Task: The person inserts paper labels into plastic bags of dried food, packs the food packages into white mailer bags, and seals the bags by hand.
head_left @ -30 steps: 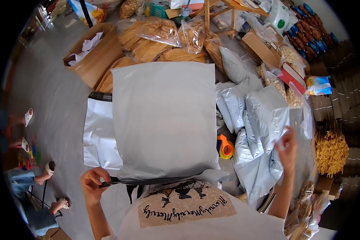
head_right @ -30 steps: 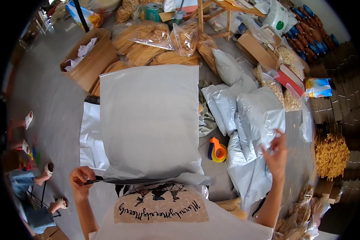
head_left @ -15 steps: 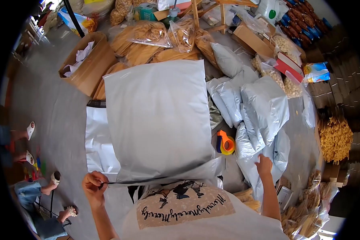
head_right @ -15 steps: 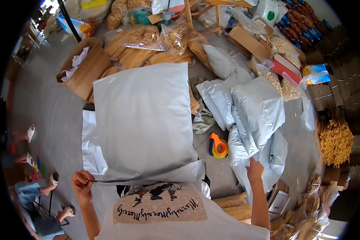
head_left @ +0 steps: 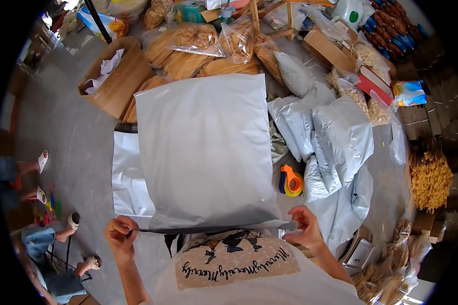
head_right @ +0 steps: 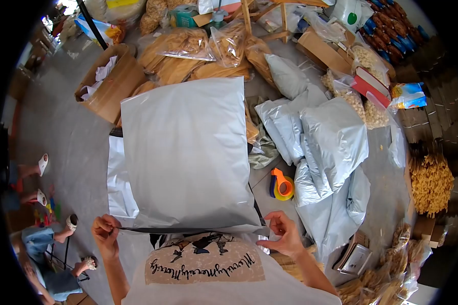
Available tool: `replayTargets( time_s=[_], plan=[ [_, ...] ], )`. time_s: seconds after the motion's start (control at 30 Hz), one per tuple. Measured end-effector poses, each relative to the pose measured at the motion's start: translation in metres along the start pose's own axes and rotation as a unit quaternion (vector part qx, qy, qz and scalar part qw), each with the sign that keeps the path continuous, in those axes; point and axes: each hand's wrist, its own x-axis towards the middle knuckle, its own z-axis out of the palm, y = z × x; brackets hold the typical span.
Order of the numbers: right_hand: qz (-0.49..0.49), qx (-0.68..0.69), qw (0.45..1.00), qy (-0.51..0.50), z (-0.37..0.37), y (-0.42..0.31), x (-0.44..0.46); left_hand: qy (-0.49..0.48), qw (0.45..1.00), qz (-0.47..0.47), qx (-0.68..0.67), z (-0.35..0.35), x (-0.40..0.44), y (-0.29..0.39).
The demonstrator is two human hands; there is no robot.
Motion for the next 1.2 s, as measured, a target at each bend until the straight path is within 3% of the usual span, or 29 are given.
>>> replayTargets(
  time_s=[0.07, 0.13, 0.23, 0.3, 0.43, 0.53, 0.67, 0.73, 0.77, 0.83, 0.87, 0.9, 0.97, 1.0, 1.03, 1.1, 1.17, 1.2],
  plan=[
    [-0.009, -0.024, 0.998, 0.050, 0.002, 0.015, 0.001, 0.011, 1.000, 0.001, -0.003, 0.005, 0.001, -0.001],
    [-0.121, 0.003, 0.981, 0.150, 0.010, 0.024, 0.005, 0.020, 1.000, 0.003, -0.006, 0.012, 0.005, -0.003],
    [-0.163, 0.082, 0.954, 0.240, 0.028, 0.013, 0.016, 0.105, 0.994, 0.018, -0.004, 0.026, 0.013, -0.010],
    [-0.175, 0.067, 0.946, 0.264, 0.033, 0.008, 0.024, 0.181, 0.980, 0.059, 0.051, 0.037, 0.019, -0.014],
    [-0.182, 0.054, 0.936, 0.295, 0.037, 0.001, 0.044, 0.235, 0.968, 0.061, 0.071, 0.046, 0.036, -0.021],
    [-0.113, 0.038, 0.965, 0.235, 0.041, 0.010, 0.063, 0.190, 0.976, -0.073, 0.080, 0.032, 0.050, -0.058],
    [-0.011, 0.059, 0.989, 0.136, 0.042, 0.022, 0.082, 0.171, 0.976, -0.128, 0.031, 0.028, 0.055, -0.110],
    [0.004, 0.054, 0.992, 0.111, 0.042, 0.022, 0.087, 0.117, 0.979, -0.057, 0.160, 0.040, 0.059, -0.112],
    [0.016, 0.050, 0.995, 0.083, 0.043, 0.023, 0.089, 0.118, 0.978, -0.058, 0.159, 0.046, 0.059, -0.110],
    [0.004, 0.052, 0.997, 0.050, 0.047, 0.042, 0.100, 0.106, 0.940, -0.068, 0.316, 0.056, 0.063, -0.105],
    [-0.007, 0.055, 0.998, 0.020, 0.048, 0.048, 0.103, 0.076, 0.894, 0.019, 0.440, 0.058, 0.063, -0.105],
    [-0.011, 0.055, 0.998, 0.022, 0.048, 0.044, 0.105, 0.076, 0.895, 0.022, 0.439, 0.062, 0.065, -0.102],
    [-0.015, -0.155, 0.987, 0.030, 0.044, 0.030, 0.106, 0.076, 0.827, 0.161, 0.533, 0.071, 0.072, -0.093],
    [-0.031, -0.175, 0.984, 0.033, 0.042, 0.023, 0.105, 0.057, 0.814, 0.152, 0.558, 0.064, 0.069, -0.098],
    [-0.036, -0.176, 0.983, 0.041, 0.039, 0.021, 0.105, 0.056, 0.815, 0.160, 0.554, 0.057, 0.069, -0.099],
    [-0.086, -0.144, 0.976, 0.137, 0.034, 0.020, 0.102, 0.002, 0.890, 0.024, 0.455, 0.042, 0.071, -0.099],
    [-0.040, -0.117, 0.981, 0.150, 0.024, 0.011, 0.094, 0.111, 0.965, -0.067, 0.227, 0.037, 0.070, -0.088],
    [-0.083, -0.111, 0.983, 0.124, 0.026, -0.011, 0.082, 0.085, 0.979, -0.071, 0.170, 0.041, 0.066, -0.076]
  ],
)
